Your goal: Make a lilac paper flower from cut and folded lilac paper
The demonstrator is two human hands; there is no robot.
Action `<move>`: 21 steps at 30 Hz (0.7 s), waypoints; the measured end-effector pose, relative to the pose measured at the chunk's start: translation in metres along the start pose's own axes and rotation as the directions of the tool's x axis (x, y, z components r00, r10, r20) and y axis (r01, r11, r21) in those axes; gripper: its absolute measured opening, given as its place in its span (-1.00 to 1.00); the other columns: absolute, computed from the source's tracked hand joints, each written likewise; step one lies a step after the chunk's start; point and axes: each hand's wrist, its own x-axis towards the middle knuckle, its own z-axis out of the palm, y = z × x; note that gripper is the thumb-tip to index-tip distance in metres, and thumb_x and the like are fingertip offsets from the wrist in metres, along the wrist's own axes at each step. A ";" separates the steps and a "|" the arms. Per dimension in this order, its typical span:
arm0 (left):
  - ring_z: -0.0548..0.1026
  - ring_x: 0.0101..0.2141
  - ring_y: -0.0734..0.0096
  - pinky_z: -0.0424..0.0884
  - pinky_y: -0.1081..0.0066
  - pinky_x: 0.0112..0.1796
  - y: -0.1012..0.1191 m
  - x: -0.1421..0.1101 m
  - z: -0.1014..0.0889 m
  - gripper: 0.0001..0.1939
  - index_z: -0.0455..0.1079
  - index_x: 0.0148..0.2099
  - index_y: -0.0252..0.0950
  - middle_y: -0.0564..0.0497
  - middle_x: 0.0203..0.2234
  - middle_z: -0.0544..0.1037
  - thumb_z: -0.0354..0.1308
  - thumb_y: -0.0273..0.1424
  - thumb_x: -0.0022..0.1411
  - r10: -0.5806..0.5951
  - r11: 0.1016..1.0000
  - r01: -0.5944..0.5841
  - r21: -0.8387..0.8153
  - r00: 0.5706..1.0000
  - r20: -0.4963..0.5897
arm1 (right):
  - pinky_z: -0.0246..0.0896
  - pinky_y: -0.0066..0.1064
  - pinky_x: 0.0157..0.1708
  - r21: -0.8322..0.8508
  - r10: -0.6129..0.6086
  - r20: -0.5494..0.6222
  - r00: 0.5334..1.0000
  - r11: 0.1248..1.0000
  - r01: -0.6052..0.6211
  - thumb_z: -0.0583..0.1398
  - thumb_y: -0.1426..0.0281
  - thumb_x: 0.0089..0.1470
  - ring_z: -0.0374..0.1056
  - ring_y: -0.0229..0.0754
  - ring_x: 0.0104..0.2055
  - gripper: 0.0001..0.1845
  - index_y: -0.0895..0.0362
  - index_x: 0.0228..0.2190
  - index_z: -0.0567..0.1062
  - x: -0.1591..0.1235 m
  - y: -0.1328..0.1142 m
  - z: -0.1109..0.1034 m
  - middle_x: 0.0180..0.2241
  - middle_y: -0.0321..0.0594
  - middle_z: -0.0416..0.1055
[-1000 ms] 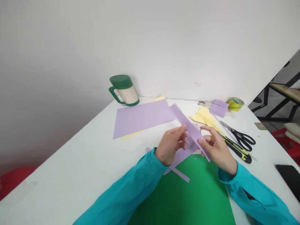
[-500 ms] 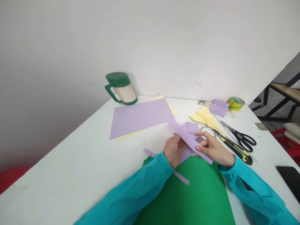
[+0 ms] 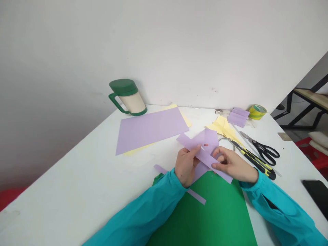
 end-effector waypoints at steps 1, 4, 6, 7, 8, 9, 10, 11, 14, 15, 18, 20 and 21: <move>0.50 -0.37 0.33 0.42 0.42 -0.35 -0.001 -0.001 0.000 -0.68 0.54 -0.35 -0.45 -0.13 -0.42 0.60 0.36 -0.32 -0.16 0.000 1.000 0.000 0.001 1.000 0.028 | -0.08 -0.54 -0.66 -0.034 -0.017 -0.019 1.000 0.999 0.017 0.21 0.17 0.00 0.09 -0.37 -0.65 -0.69 0.09 -0.35 0.26 -0.001 -0.001 0.000 -0.66 -0.47 0.26; 0.52 -0.35 0.29 0.44 0.38 -0.31 -0.003 -0.003 0.001 -0.66 0.55 -0.36 -0.45 -0.15 -0.42 0.61 0.39 -0.29 -0.17 -0.013 1.000 0.012 0.012 0.996 0.087 | -0.07 -0.52 -0.64 -0.147 -0.070 -0.143 0.987 0.988 0.049 0.20 0.15 0.02 0.11 -0.35 -0.64 -0.72 0.09 -0.40 0.31 -0.003 -0.003 0.003 -0.67 -0.45 0.26; 0.52 -0.36 0.27 0.45 0.35 -0.32 -0.003 -0.005 0.002 -0.67 0.54 -0.38 -0.44 -0.14 -0.45 0.61 0.40 -0.27 -0.17 -0.022 1.000 0.020 0.020 0.995 0.100 | -0.02 -0.49 -0.60 -0.235 -0.114 -0.221 0.969 0.970 0.060 0.19 0.19 0.04 0.17 -0.32 -0.61 -0.77 0.09 -0.44 0.34 -0.004 -0.003 0.005 -0.64 -0.39 0.32; 0.53 -0.35 0.26 0.46 0.34 -0.32 -0.004 -0.006 0.002 -0.68 0.54 -0.40 -0.43 -0.14 -0.45 0.61 0.40 -0.27 -0.16 -0.023 1.000 0.021 0.019 0.994 0.106 | 0.01 -0.48 -0.57 -0.268 -0.135 -0.256 0.957 0.961 0.064 0.18 0.22 0.06 0.20 -0.31 -0.58 -0.79 0.09 -0.46 0.35 -0.005 -0.004 0.007 -0.62 -0.36 0.35; 0.53 -0.35 0.25 0.47 0.33 -0.31 -0.004 -0.006 0.002 -0.69 0.54 -0.41 -0.42 -0.14 -0.44 0.61 0.40 -0.27 -0.15 -0.021 1.000 0.020 0.016 0.993 0.116 | 0.04 -0.47 -0.55 -0.286 -0.150 -0.290 0.945 0.956 0.064 0.17 0.24 0.07 0.22 -0.30 -0.57 -0.81 0.09 -0.47 0.37 -0.005 -0.004 0.008 -0.60 -0.34 0.37; 0.53 -0.33 0.25 0.47 0.32 -0.30 -0.005 -0.007 0.002 -0.70 0.53 -0.41 -0.42 -0.14 -0.42 0.61 0.40 -0.27 -0.14 -0.018 1.000 0.017 0.011 0.991 0.129 | 0.05 -0.46 -0.54 -0.286 -0.154 -0.319 0.935 0.956 0.060 0.16 0.24 0.07 0.23 -0.29 -0.56 -0.81 0.09 -0.47 0.37 -0.006 -0.004 0.009 -0.60 -0.34 0.38; 0.54 -0.32 0.24 0.48 0.31 -0.28 -0.005 -0.007 0.002 -0.71 0.53 -0.40 -0.41 -0.14 -0.41 0.61 0.39 -0.29 -0.13 -0.014 1.000 0.014 0.006 0.990 0.143 | 0.05 -0.46 -0.55 -0.268 -0.147 -0.347 0.926 0.962 0.052 0.16 0.23 0.07 0.22 -0.28 -0.56 -0.80 0.09 -0.47 0.38 -0.006 -0.004 0.010 -0.61 -0.34 0.37; 0.54 -0.31 0.23 0.48 0.30 -0.26 -0.005 -0.007 0.002 -0.72 0.53 -0.39 -0.42 -0.14 -0.40 0.61 0.39 -0.30 -0.12 -0.011 1.000 0.010 0.002 0.988 0.156 | 0.04 -0.46 -0.56 -0.237 -0.129 -0.373 0.919 0.971 0.040 0.16 0.21 0.06 0.20 -0.29 -0.58 -0.79 0.09 -0.47 0.38 -0.007 -0.005 0.011 -0.62 -0.34 0.35; 0.54 -0.30 0.21 0.47 0.25 -0.20 -0.007 -0.007 0.001 -0.73 0.53 -0.38 -0.43 -0.15 -0.41 0.61 0.39 -0.32 -0.11 -0.011 1.000 0.008 0.012 0.983 0.184 | -0.05 -0.48 -0.63 -0.161 -0.072 -0.407 0.910 0.987 0.006 0.18 0.14 0.02 0.10 -0.32 -0.64 -0.72 0.10 -0.50 0.37 -0.006 -0.006 0.012 -0.69 -0.38 0.26; 0.54 -0.30 0.21 0.47 0.24 -0.19 -0.008 -0.007 0.001 -0.73 0.53 -0.39 -0.43 -0.15 -0.42 0.61 0.39 -0.32 -0.11 -0.017 1.000 0.013 0.021 0.981 0.192 | -0.08 -0.48 -0.64 -0.143 -0.057 -0.410 0.910 0.990 -0.002 0.19 0.12 0.00 0.06 -0.33 -0.65 -0.70 0.10 -0.51 0.37 -0.005 -0.007 0.012 -0.70 -0.39 0.23; 0.54 -0.31 0.21 0.46 0.22 -0.17 -0.008 -0.009 0.001 -0.73 0.52 -0.40 -0.42 -0.12 -0.43 0.60 0.40 -0.32 -0.13 -0.040 0.998 0.031 0.048 0.977 0.209 | -0.13 -0.50 -0.67 -0.086 -0.025 -0.394 0.919 0.996 -0.010 0.21 0.05 -0.05 0.01 -0.36 -0.67 -0.62 0.12 -0.54 0.36 -0.003 -0.006 0.011 -0.73 -0.43 0.17; 0.54 -0.32 0.23 0.46 0.21 -0.16 -0.008 -0.009 0.001 -0.72 0.52 -0.39 -0.41 -0.11 -0.42 0.60 0.40 -0.32 -0.14 -0.047 0.998 0.036 0.055 0.977 0.209 | -0.15 -0.51 -0.68 -0.036 -0.002 -0.375 0.927 0.999 -0.012 0.23 0.02 -0.08 -0.02 -0.38 -0.68 -0.59 0.12 -0.54 0.35 -0.002 -0.005 0.010 -0.74 -0.45 0.14; 0.54 -0.33 0.24 0.46 0.21 -0.16 -0.007 -0.010 0.001 -0.72 0.52 -0.38 -0.41 -0.10 -0.43 0.60 0.40 -0.32 -0.14 -0.044 0.998 0.034 0.054 0.978 0.205 | -0.14 -0.51 -0.68 -0.013 0.008 -0.368 0.930 1.000 -0.014 0.23 0.01 -0.09 -0.01 -0.38 -0.69 -0.58 0.12 -0.55 0.35 -0.001 -0.004 0.009 -0.74 -0.45 0.14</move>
